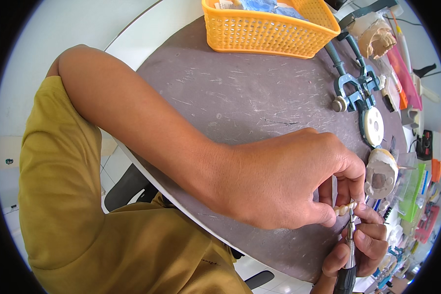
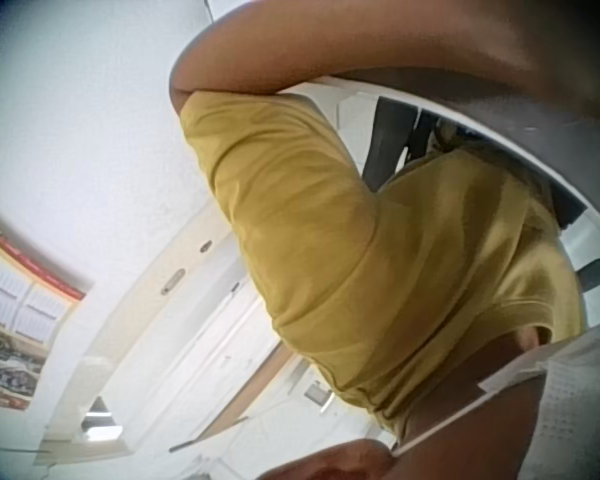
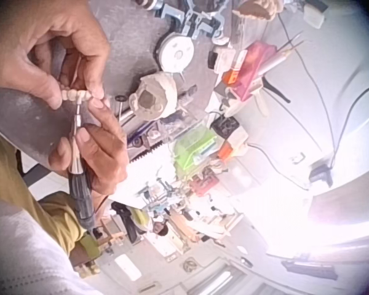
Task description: The person holds a dental bridge and uses a handheld rotary tool to polish the surfaces of the prosthetic teeth.
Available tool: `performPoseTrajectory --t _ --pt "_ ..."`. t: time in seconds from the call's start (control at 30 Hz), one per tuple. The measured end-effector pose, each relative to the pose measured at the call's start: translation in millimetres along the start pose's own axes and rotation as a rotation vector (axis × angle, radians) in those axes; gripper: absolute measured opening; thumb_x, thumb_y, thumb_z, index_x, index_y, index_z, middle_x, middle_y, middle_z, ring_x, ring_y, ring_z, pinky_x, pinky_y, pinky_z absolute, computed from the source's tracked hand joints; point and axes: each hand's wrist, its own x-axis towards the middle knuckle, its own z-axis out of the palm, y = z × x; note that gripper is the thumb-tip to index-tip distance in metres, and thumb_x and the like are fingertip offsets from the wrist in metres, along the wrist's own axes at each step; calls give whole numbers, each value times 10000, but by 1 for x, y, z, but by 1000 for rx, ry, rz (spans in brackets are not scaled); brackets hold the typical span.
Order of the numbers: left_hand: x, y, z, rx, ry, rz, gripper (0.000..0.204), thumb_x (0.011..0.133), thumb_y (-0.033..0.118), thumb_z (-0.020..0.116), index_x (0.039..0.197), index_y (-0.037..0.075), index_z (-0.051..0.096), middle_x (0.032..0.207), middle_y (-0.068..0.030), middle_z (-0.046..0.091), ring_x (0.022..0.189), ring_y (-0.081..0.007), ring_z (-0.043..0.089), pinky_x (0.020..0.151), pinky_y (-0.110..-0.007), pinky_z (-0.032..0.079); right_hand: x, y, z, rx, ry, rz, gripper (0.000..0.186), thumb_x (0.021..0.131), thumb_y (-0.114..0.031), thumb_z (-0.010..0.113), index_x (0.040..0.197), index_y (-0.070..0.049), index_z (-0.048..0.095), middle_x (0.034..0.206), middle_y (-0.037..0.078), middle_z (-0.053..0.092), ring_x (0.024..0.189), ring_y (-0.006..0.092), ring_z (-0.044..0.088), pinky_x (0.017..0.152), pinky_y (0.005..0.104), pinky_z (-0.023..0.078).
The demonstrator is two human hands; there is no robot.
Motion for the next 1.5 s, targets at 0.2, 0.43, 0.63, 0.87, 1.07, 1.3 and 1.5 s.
performPoseTrajectory --t 0.2,0.43,0.63,0.87,1.07,1.3,1.5 --pt "0 -1 0 12 4 5 159 747 9 650 891 -57 632 762 -144 668 756 -213 671 707 -333 531 2 0 0 -9 -10 -13 296 911 -361 620 1002 -113 487 772 50 507 911 264 582 875 409 481" --pt "0 -1 0 21 -3 6 163 744 7 651 891 -60 632 763 -150 669 753 -217 673 708 -334 530 2 -1 1 -7 -8 -9 294 909 -347 623 1009 -106 488 792 53 506 938 268 576 882 412 474" --pt "0 0 1 16 -2 -1 158 745 -5 644 893 -60 629 761 -147 667 747 -215 669 697 -335 527 -3 1 3 47 47 28 336 910 -394 635 1026 -115 487 818 56 502 977 268 584 898 413 466" --pt "0 0 0 4 -3 2 153 747 -10 642 892 -57 628 762 -144 667 742 -212 666 694 -334 525 -3 -1 2 28 37 32 344 911 -402 636 1042 -118 493 852 73 509 989 265 594 894 406 472" --pt "0 -3 0 17 2 14 153 746 -10 644 892 -56 630 769 -150 670 751 -215 671 699 -337 528 -2 -1 2 44 33 45 331 905 -382 642 1018 -106 499 872 91 527 995 268 589 881 399 478" --pt "1 -2 0 17 -3 23 160 744 -8 648 894 -63 629 775 -160 672 760 -225 678 714 -339 535 0 -2 -1 10 6 20 304 904 -344 635 1002 -87 504 846 94 527 992 273 584 878 399 479" --pt "0 -3 0 25 2 23 163 742 -9 646 894 -63 628 760 -158 667 750 -222 675 707 -337 533 2 -3 2 0 12 31 301 906 -341 631 1003 -86 503 844 92 529 983 280 580 876 404 479"
